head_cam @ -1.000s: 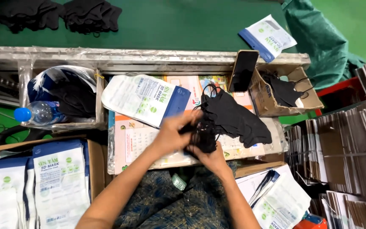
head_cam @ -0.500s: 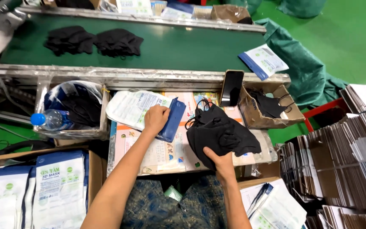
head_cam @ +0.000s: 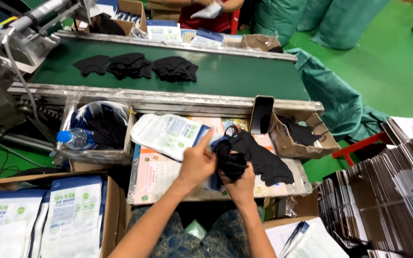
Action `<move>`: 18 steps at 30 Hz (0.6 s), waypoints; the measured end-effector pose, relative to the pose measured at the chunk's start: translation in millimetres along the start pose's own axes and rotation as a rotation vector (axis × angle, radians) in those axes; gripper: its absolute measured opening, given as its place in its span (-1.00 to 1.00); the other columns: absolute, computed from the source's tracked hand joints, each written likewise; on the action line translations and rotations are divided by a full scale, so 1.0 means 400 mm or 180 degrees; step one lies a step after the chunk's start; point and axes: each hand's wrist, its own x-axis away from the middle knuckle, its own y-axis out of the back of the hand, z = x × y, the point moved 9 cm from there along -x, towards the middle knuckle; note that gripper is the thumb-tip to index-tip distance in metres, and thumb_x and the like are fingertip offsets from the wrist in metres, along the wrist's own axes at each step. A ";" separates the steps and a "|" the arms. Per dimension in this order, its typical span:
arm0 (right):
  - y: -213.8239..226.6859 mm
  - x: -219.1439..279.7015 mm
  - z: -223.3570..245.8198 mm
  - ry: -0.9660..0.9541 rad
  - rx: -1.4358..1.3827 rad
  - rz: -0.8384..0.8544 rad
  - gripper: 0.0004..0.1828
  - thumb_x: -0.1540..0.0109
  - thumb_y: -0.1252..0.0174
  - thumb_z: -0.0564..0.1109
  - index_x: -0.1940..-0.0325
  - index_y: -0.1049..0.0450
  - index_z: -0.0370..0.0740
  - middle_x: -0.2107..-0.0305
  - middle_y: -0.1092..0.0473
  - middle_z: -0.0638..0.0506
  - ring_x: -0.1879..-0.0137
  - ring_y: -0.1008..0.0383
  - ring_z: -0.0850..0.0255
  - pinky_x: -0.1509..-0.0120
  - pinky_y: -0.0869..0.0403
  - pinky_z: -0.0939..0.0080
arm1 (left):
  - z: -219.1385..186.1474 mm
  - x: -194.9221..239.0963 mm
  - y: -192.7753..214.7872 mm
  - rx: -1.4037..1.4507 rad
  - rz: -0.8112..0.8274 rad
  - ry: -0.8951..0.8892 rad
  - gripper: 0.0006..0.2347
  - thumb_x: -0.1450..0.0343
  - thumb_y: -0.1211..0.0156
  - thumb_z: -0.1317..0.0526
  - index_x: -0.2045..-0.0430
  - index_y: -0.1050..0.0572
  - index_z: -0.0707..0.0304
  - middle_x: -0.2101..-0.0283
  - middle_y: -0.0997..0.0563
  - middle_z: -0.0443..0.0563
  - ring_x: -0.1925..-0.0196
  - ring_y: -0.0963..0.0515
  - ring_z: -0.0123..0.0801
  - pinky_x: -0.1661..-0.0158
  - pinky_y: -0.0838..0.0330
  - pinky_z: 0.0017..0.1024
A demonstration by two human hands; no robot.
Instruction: Packaging face masks into plastic bags on a conveyor belt in a factory.
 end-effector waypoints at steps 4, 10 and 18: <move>0.031 -0.020 0.271 0.1713 0.0802 0.0245 -0.56 -0.02 -0.26 -0.37 0.01 -0.53 -0.24 0.07 -0.50 -0.19 -0.03 -0.48 -0.17 -0.14 -0.43 0.01 | -0.002 -0.002 -0.035 0.0556 0.0687 0.0788 -0.52 -0.30 -0.50 0.28 -0.13 -0.51 0.24 0.71 -0.42 0.22 0.70 -0.35 -0.17 0.58 -0.26 -0.35; -0.018 0.029 -0.116 0.0378 0.2165 0.2299 -0.86 -0.02 -0.27 -0.24 0.33 -0.60 -0.22 0.32 -0.53 -0.20 0.13 -0.55 -0.17 0.10 -0.49 -0.10 | -0.017 0.123 -0.172 0.0682 0.1905 0.0393 -0.58 -0.35 -0.37 0.14 -0.09 -0.48 0.21 0.68 -0.53 -0.08 0.63 -0.56 -0.51 0.52 -0.37 -0.48; -0.051 -0.016 0.040 0.0216 0.2139 0.2273 -0.77 0.07 -0.42 -0.13 0.37 -0.63 -0.22 0.43 -0.52 -0.23 0.22 -0.54 -0.17 0.18 -0.47 -0.09 | -0.075 -0.027 -0.021 0.0460 0.1391 -0.1115 -0.23 0.08 -0.65 -0.09 0.05 -0.52 0.36 0.40 -0.62 0.13 0.35 -0.61 -0.16 0.28 -0.46 -0.36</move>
